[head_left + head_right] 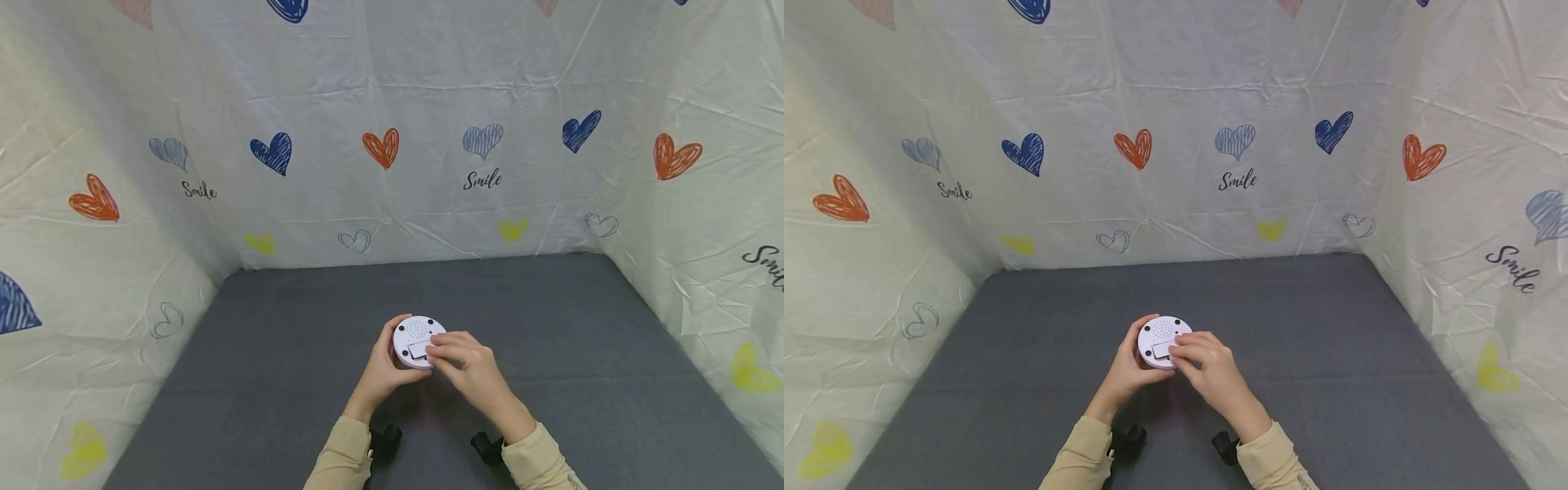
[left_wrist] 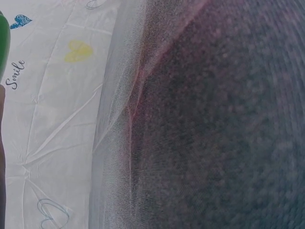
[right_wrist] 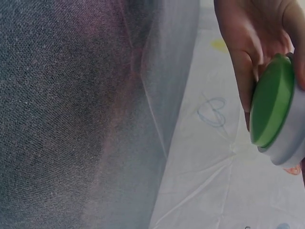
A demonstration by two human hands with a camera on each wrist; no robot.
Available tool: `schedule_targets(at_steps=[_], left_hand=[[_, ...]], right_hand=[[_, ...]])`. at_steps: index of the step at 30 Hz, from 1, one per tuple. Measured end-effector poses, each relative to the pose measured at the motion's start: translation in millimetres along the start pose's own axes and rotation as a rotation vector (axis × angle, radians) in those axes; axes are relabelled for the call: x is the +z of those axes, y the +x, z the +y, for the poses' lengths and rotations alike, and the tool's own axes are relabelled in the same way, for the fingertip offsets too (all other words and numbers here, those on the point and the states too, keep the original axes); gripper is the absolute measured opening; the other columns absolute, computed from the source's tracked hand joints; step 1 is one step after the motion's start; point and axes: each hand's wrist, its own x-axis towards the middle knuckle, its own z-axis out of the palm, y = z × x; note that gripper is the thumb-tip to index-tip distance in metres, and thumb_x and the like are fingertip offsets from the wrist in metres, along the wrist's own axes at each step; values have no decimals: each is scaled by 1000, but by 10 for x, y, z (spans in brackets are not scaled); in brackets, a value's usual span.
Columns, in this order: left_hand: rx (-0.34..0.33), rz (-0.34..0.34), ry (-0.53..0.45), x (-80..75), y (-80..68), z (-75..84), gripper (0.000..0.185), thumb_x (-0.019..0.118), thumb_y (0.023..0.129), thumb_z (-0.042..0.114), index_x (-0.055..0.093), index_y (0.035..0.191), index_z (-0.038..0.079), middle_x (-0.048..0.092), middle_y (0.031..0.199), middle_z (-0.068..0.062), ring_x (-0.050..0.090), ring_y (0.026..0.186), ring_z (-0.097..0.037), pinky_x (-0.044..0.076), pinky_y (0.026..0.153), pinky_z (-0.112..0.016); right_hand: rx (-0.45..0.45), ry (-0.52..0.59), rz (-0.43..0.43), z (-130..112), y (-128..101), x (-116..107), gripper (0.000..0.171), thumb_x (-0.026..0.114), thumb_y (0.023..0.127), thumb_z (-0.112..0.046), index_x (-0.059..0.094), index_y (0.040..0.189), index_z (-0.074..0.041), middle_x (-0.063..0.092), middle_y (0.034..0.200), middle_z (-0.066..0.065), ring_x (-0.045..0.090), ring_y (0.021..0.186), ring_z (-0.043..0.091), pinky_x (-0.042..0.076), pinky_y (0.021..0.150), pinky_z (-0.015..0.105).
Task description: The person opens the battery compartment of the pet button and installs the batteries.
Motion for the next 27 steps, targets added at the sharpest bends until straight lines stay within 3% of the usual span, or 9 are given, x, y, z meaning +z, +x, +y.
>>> schedule_targets(at_steps=[9, 19, 27], left_hand=[[16, -6, -3, 6, -2, -8, 90, 73, 65, -19, 24, 138, -5, 39, 129, -20, 49, 106, -20, 49, 81, -29], [-5, 12, 4, 8, -17, 2, 91, 74, 64, -19, 24, 138, -5, 39, 130, -19, 49, 107, -21, 49, 81, -29], [3, 7, 48, 9, -29, 10, 91, 76, 64, -16, 25, 138, -5, 40, 128, -20, 48, 107, -21, 49, 81, -28]], right_hand=[[5, -20, 15, -22, -29, 15, 20, 78, 69, 0, 74, 89, -2, 68, 96, 10, 60, 95, 23, 48, 84, 27], [20, -45, -22, -24, -4, 30, 20, 79, 69, -1, 74, 88, -4, 68, 95, 8, 61, 94, 22, 50, 79, 33], [49, -56, -65, -38, 6, 18, 20, 79, 70, -1, 74, 88, -4, 68, 94, 7, 61, 94, 22, 51, 78, 31]])
